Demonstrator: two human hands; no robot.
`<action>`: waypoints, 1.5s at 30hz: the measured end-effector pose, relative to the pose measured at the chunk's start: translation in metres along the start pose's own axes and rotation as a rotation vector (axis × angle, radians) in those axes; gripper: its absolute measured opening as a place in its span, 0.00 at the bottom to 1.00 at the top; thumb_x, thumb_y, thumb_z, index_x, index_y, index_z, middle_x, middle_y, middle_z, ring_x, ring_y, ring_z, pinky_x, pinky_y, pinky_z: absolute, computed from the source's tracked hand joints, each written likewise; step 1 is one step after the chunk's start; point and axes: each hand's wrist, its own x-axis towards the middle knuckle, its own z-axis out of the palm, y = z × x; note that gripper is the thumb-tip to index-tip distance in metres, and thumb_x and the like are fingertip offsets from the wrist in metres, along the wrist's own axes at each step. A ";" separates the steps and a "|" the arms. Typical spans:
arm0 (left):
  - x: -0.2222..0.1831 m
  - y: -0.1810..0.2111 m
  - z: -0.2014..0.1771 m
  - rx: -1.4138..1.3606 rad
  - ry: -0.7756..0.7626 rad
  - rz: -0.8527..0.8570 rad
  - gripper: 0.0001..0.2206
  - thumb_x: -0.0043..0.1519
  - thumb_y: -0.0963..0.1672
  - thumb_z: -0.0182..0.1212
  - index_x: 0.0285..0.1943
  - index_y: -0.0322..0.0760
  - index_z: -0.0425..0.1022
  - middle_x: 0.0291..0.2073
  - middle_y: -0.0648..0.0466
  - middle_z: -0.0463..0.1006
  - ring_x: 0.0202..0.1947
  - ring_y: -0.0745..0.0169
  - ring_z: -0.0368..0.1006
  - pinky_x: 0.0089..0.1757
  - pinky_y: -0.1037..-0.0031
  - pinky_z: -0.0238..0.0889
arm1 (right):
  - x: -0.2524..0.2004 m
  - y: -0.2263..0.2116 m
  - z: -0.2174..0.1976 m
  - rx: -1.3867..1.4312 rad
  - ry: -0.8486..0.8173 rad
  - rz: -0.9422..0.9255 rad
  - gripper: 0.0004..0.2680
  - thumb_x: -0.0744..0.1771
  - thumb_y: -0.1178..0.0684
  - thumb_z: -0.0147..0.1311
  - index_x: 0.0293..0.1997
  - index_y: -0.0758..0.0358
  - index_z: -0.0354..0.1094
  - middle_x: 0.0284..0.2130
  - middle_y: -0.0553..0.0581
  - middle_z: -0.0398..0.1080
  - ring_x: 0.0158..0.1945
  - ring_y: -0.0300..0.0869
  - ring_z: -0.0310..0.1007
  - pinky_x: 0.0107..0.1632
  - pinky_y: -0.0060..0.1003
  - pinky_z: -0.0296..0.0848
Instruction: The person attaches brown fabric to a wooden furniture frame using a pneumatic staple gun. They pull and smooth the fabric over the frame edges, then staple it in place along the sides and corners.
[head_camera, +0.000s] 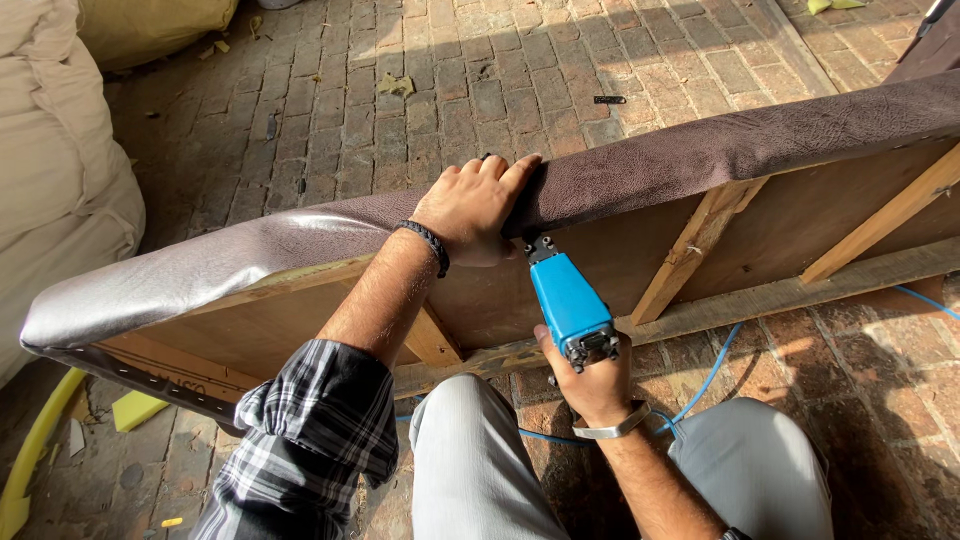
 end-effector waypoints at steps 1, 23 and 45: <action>0.000 0.000 0.000 0.000 0.005 0.004 0.54 0.48 0.54 0.75 0.80 0.43 0.40 0.58 0.44 0.67 0.60 0.42 0.65 0.56 0.56 0.60 | -0.001 -0.001 0.002 0.008 0.008 -0.006 0.07 0.64 0.48 0.65 0.28 0.57 0.73 0.18 0.47 0.74 0.22 0.36 0.75 0.27 0.33 0.73; 0.191 0.067 0.017 -0.921 -0.443 0.066 0.31 0.66 0.58 0.41 0.69 0.37 0.69 0.64 0.48 0.75 0.61 0.52 0.73 0.60 0.64 0.62 | 0.106 -0.028 -0.113 0.672 0.675 0.105 0.07 0.67 0.59 0.62 0.39 0.63 0.63 0.31 0.52 0.71 0.31 0.37 0.75 0.32 0.29 0.73; 0.131 0.136 -0.028 -0.049 -0.153 0.349 0.38 0.66 0.58 0.44 0.81 0.52 0.31 0.73 0.32 0.47 0.63 0.30 0.63 0.57 0.51 0.63 | 0.126 -0.008 -0.103 0.722 0.785 0.149 0.11 0.62 0.68 0.61 0.41 0.61 0.62 0.29 0.52 0.69 0.29 0.38 0.70 0.35 0.36 0.74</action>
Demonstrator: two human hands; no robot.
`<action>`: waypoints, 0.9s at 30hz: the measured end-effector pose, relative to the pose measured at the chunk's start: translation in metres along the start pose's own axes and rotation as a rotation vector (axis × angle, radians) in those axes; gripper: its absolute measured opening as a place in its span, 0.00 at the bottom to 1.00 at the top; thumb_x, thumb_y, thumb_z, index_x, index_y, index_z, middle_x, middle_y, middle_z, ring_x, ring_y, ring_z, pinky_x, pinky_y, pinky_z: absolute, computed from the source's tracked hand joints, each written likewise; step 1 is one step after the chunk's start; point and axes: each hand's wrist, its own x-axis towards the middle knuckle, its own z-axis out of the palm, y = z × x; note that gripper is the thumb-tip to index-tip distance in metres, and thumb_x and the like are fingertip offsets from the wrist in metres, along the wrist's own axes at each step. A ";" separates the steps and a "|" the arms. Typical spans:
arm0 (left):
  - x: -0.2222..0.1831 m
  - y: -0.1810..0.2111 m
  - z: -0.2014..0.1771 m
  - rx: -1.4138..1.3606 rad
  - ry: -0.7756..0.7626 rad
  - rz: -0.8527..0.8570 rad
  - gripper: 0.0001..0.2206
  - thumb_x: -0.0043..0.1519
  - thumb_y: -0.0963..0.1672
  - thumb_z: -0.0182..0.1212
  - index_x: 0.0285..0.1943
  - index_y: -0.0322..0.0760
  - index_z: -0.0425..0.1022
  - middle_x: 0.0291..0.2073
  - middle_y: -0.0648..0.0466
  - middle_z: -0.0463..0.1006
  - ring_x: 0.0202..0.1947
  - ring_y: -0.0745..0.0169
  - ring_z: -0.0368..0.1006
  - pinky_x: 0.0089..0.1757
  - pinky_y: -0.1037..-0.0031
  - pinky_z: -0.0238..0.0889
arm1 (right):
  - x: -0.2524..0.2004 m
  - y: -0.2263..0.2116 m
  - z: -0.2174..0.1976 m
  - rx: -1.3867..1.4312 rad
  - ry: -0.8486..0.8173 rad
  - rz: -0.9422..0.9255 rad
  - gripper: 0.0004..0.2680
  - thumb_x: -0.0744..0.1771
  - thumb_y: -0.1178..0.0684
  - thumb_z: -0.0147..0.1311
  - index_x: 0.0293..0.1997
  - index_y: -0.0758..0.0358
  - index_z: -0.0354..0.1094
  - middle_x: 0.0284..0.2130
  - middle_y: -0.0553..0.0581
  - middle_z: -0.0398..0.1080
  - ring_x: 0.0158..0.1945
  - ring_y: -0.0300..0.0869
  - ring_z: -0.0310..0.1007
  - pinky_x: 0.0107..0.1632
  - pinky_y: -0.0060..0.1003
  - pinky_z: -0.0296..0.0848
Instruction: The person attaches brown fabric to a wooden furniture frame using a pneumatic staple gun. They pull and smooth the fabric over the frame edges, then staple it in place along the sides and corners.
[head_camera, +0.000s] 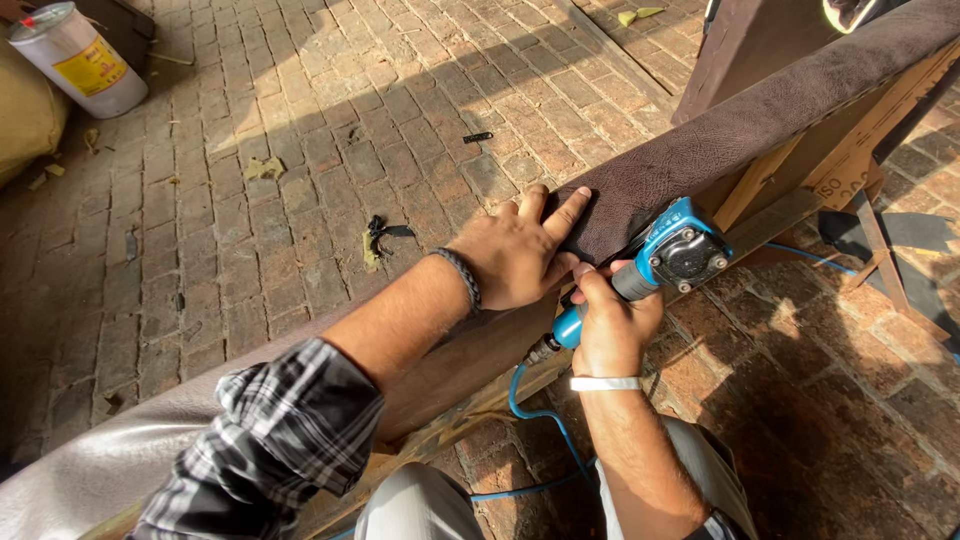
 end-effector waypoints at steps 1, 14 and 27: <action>-0.001 0.000 0.001 0.004 0.021 -0.002 0.39 0.66 0.58 0.46 0.81 0.50 0.31 0.73 0.31 0.48 0.63 0.28 0.63 0.57 0.51 0.64 | 0.001 0.005 0.000 0.008 -0.019 -0.005 0.11 0.62 0.68 0.60 0.42 0.61 0.62 0.31 0.51 0.69 0.31 0.37 0.70 0.37 0.35 0.74; 0.012 -0.026 0.013 -0.043 0.114 0.093 0.52 0.54 0.52 0.70 0.81 0.50 0.31 0.70 0.34 0.53 0.64 0.30 0.62 0.57 0.49 0.62 | -0.016 0.005 -0.104 -0.335 -0.410 0.007 0.05 0.61 0.63 0.62 0.35 0.66 0.70 0.25 0.53 0.73 0.26 0.38 0.73 0.30 0.34 0.73; -0.076 -0.067 0.019 -0.292 0.047 -0.255 0.31 0.69 0.61 0.36 0.82 0.58 0.44 0.65 0.45 0.70 0.64 0.40 0.66 0.61 0.51 0.59 | -0.023 -0.011 -0.084 -0.349 -0.541 0.121 0.05 0.63 0.65 0.62 0.37 0.72 0.69 0.26 0.53 0.72 0.26 0.37 0.72 0.31 0.33 0.71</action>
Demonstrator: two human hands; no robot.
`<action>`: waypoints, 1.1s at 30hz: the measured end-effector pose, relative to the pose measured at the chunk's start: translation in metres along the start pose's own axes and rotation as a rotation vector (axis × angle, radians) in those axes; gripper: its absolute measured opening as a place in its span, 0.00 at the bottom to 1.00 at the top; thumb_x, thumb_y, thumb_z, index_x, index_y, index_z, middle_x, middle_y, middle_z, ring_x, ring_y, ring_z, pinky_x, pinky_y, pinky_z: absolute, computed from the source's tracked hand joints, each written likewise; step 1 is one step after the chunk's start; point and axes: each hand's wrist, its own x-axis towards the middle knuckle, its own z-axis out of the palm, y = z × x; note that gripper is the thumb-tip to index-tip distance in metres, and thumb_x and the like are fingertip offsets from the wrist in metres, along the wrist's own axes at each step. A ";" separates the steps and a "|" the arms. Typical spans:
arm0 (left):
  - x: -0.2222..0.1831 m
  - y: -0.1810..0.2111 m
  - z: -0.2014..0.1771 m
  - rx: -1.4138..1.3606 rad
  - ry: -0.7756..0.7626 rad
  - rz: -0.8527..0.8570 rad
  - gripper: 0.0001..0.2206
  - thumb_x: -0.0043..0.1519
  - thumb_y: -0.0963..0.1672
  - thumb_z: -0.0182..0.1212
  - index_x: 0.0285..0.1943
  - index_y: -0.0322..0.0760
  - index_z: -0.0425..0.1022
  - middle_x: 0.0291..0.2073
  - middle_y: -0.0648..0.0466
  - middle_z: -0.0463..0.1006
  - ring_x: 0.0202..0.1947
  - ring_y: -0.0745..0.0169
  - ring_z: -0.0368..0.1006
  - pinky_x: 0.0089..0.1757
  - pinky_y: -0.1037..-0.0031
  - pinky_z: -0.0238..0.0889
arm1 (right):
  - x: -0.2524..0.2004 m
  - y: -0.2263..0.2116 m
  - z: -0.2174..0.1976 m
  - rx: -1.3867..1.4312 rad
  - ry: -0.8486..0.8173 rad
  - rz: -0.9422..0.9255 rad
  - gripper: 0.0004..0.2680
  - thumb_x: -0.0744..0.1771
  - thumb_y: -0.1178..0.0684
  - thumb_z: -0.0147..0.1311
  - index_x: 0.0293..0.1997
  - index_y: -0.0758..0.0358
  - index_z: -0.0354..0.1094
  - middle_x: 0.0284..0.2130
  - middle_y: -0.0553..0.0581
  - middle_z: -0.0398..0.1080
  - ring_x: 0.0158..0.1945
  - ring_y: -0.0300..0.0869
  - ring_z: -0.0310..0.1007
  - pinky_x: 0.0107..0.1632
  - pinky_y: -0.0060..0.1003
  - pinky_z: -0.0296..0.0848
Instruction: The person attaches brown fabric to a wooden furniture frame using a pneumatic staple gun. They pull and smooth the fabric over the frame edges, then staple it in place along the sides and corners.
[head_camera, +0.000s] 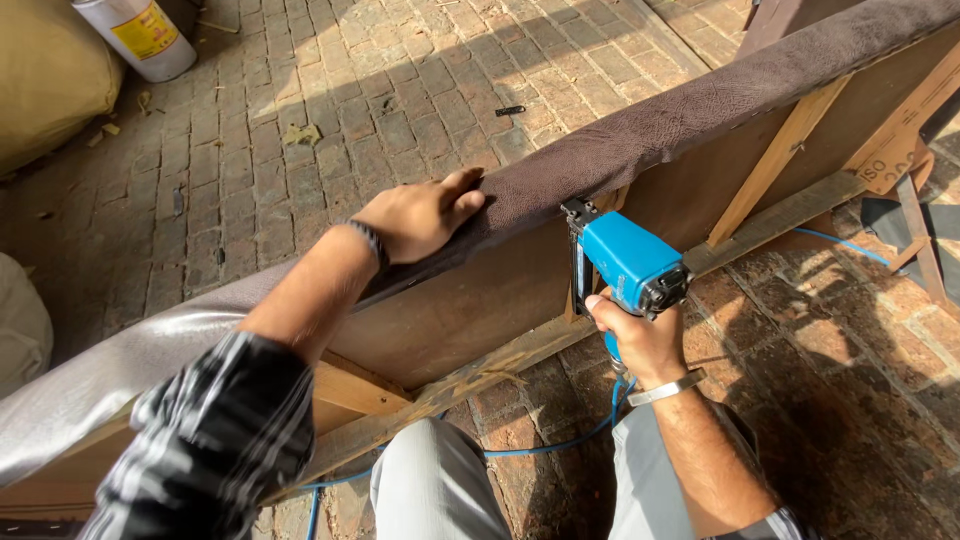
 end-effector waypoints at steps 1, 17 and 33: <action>-0.015 -0.004 0.004 0.070 0.027 -0.004 0.32 0.70 0.59 0.36 0.83 0.57 0.41 0.63 0.42 0.69 0.61 0.38 0.68 0.59 0.51 0.62 | -0.001 0.001 0.004 -0.017 0.027 0.011 0.06 0.62 0.65 0.61 0.40 0.70 0.70 0.26 0.52 0.72 0.26 0.36 0.71 0.31 0.33 0.72; -0.037 -0.015 0.014 0.197 0.178 0.298 0.48 0.47 0.48 0.67 0.80 0.57 0.44 0.72 0.35 0.54 0.63 0.30 0.60 0.58 0.52 0.55 | -0.032 0.011 0.048 -0.065 0.014 0.076 0.12 0.61 0.61 0.62 0.48 0.65 0.72 0.34 0.51 0.75 0.30 0.35 0.73 0.31 0.32 0.74; -0.021 -0.057 0.017 -1.233 0.314 0.120 0.26 0.61 0.45 0.37 0.69 0.33 0.67 0.60 0.42 0.78 0.61 0.49 0.70 0.63 0.60 0.58 | -0.064 0.047 0.082 -0.331 -0.099 -0.094 0.05 0.62 0.51 0.65 0.31 0.58 0.74 0.25 0.51 0.77 0.28 0.37 0.78 0.32 0.35 0.77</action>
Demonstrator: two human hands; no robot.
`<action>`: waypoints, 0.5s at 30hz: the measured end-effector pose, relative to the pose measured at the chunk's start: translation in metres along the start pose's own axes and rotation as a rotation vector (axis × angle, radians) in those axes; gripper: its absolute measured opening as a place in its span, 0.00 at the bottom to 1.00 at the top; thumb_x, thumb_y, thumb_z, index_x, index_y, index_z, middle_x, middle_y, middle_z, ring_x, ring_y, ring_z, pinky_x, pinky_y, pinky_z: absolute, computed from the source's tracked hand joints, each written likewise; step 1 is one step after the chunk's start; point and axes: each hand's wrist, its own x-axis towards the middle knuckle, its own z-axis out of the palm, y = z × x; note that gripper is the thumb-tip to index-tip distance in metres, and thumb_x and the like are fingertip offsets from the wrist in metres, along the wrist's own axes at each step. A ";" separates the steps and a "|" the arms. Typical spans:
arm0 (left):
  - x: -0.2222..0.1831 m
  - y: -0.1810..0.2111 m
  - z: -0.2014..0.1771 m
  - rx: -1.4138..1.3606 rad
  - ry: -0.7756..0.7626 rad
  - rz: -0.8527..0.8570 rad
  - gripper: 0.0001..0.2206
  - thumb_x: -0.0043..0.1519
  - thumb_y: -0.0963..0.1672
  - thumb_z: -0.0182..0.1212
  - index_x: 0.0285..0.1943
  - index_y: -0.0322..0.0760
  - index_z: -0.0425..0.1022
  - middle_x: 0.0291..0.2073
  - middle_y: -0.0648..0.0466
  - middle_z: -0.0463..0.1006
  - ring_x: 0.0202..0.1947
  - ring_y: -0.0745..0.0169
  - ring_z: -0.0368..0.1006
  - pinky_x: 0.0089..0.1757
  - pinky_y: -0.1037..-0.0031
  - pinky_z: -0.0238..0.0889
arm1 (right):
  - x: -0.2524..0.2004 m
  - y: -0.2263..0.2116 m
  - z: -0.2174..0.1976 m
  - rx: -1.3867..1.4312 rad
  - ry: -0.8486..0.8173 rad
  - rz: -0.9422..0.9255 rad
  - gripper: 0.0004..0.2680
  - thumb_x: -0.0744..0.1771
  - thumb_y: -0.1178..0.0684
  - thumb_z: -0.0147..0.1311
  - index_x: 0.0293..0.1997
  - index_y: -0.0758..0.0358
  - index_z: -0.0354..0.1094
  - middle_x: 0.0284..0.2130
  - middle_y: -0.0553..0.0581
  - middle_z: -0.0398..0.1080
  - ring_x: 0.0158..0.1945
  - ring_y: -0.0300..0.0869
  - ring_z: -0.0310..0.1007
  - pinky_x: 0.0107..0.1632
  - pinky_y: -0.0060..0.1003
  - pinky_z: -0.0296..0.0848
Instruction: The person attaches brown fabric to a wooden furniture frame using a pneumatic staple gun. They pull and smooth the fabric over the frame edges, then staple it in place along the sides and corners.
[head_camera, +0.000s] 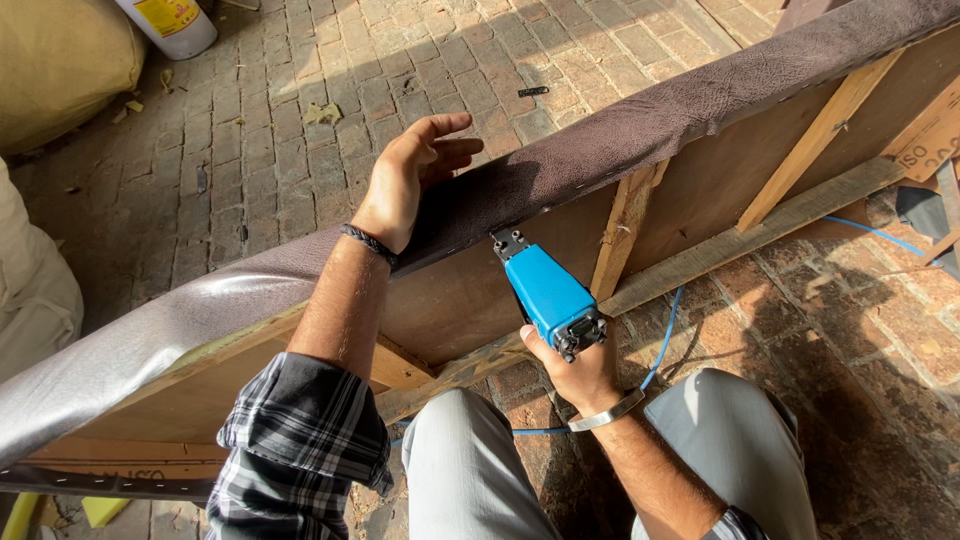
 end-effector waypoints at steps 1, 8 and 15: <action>-0.001 0.001 0.001 0.009 0.009 -0.007 0.27 0.61 0.46 0.38 0.69 0.33 0.67 0.60 0.43 0.78 0.62 0.49 0.70 0.63 0.61 0.58 | -0.001 -0.003 -0.004 0.050 0.017 0.016 0.06 0.61 0.51 0.65 0.33 0.58 0.73 0.26 0.51 0.77 0.28 0.37 0.78 0.32 0.34 0.78; 0.050 -0.001 0.042 1.324 -0.174 -0.464 0.36 0.75 0.59 0.28 0.60 0.31 0.80 0.63 0.38 0.75 0.66 0.42 0.67 0.66 0.61 0.56 | 0.040 -0.021 -0.089 0.460 0.341 0.029 0.05 0.63 0.59 0.61 0.38 0.64 0.70 0.29 0.55 0.74 0.28 0.39 0.74 0.35 0.36 0.76; 0.202 -0.025 0.138 1.146 -0.558 -0.141 0.23 0.71 0.49 0.33 0.72 0.49 0.65 0.67 0.53 0.72 0.64 0.52 0.69 0.63 0.61 0.56 | 0.144 -0.013 -0.145 0.555 0.582 0.075 0.04 0.67 0.57 0.60 0.41 0.64 0.68 0.34 0.54 0.76 0.30 0.35 0.73 0.33 0.30 0.71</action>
